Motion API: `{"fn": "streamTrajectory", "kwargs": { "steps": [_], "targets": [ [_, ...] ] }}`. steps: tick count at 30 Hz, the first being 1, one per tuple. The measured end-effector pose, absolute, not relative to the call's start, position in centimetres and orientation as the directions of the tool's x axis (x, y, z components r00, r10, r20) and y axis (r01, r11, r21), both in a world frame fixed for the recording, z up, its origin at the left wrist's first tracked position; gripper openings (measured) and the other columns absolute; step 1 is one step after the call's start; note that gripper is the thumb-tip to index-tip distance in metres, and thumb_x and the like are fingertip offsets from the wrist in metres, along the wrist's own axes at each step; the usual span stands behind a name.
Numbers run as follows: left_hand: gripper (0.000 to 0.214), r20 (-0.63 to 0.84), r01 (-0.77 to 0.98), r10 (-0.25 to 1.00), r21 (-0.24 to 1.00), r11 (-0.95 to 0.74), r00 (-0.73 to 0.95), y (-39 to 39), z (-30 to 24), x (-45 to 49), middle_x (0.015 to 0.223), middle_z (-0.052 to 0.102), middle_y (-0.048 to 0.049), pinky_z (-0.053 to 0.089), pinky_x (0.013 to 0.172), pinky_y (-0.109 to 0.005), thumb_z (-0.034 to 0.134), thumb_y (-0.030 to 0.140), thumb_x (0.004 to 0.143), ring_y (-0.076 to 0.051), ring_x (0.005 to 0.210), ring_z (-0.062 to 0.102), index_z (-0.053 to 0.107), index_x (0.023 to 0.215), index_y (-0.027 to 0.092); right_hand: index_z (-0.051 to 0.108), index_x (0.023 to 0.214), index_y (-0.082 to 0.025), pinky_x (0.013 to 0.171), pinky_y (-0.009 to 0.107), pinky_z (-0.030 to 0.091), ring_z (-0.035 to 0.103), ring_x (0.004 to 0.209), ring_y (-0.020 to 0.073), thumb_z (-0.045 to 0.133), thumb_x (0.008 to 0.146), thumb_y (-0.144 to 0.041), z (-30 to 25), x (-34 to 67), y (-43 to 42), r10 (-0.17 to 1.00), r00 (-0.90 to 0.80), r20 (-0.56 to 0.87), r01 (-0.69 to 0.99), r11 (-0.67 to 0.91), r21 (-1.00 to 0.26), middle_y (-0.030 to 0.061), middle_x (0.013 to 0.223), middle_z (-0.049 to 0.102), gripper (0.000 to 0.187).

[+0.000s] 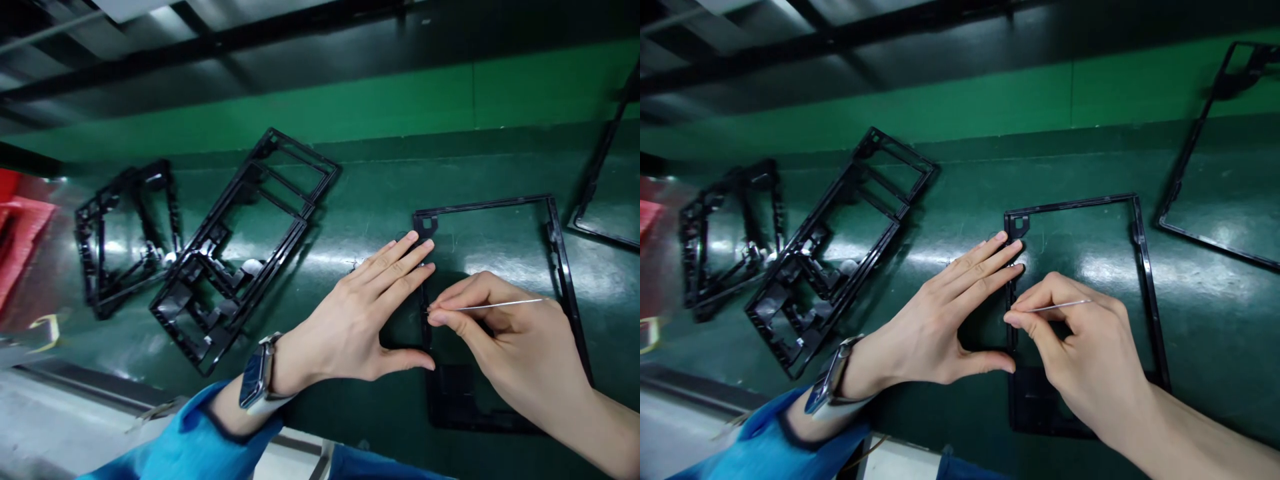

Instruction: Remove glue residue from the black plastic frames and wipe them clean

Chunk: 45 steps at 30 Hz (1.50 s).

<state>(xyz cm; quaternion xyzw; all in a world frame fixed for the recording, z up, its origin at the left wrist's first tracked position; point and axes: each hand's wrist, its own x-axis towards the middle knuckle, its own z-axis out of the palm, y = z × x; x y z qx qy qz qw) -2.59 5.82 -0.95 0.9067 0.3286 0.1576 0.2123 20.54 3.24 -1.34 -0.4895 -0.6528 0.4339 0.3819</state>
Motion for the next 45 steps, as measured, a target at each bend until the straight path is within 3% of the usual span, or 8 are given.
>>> {"fn": "streamTrajectory", "kwargs": {
  "steps": [7,16,27,36,45],
  "targets": [
    [0.103,0.149,0.530,0.663,0.486,-0.695,0.733,5.83,-1.16,-2.61,0.173,0.038,-0.0216,0.028,0.137,-0.059,0.076,0.072,0.090,-0.035,0.168,0.023,0.038,0.163,0.010,0.073,0.084,-0.027,0.071,0.024,0.062,0.076,0.081,0.0134,0.072,0.101,-0.024,-1.48,20.46,3.14,0.968,-0.245,0.063,0.321,0.142,-0.937,-0.0048,0.088,0.077,0.018],
    [0.104,0.149,0.524,0.665,0.501,-0.689,0.732,5.93,-1.12,-2.63,0.173,0.038,-0.0202,0.030,0.135,-0.063,0.077,0.071,0.089,-0.037,0.167,0.025,0.035,0.167,0.016,0.070,0.084,-0.027,0.070,0.023,0.059,0.075,0.082,0.0112,0.072,0.100,-0.021,-1.61,20.46,3.16,0.966,-0.256,0.039,0.306,0.119,-0.944,-0.0072,0.089,0.076,0.018],
    [0.103,0.173,0.509,0.659,0.504,-0.698,0.732,5.95,-1.24,-2.62,0.172,0.040,-0.0232,0.029,0.136,-0.060,0.076,0.072,0.090,-0.036,0.167,0.026,0.039,0.164,0.010,0.068,0.085,-0.025,0.076,0.024,0.057,0.074,0.086,0.0098,0.069,0.102,-0.016,-1.67,20.45,2.73,0.961,-0.245,0.127,0.318,0.204,-0.926,-0.0077,0.089,0.075,0.019],
    [0.103,0.175,0.508,0.652,0.492,-0.707,0.738,6.02,-1.32,-2.67,0.172,0.040,-0.0237,0.029,0.136,-0.058,0.075,0.074,0.089,-0.035,0.167,0.025,0.042,0.161,0.008,0.067,0.086,-0.027,0.075,0.019,0.056,0.073,0.086,0.0066,0.068,0.101,-0.012,-1.75,20.45,2.68,0.961,-0.255,0.109,0.309,0.188,-0.933,-0.0109,0.089,0.074,0.021],
    [0.104,0.178,0.510,0.652,0.486,-0.710,0.737,6.00,-1.42,-2.73,0.171,0.040,-0.0240,0.027,0.137,-0.055,0.075,0.074,0.088,-0.034,0.168,0.025,0.043,0.159,0.005,0.068,0.086,-0.027,0.075,0.022,0.057,0.074,0.086,0.0083,0.071,0.102,-0.020,-1.81,20.48,2.60,0.969,-0.231,0.089,0.317,0.161,-0.935,-0.0102,0.091,0.075,0.018]
  ]
}}
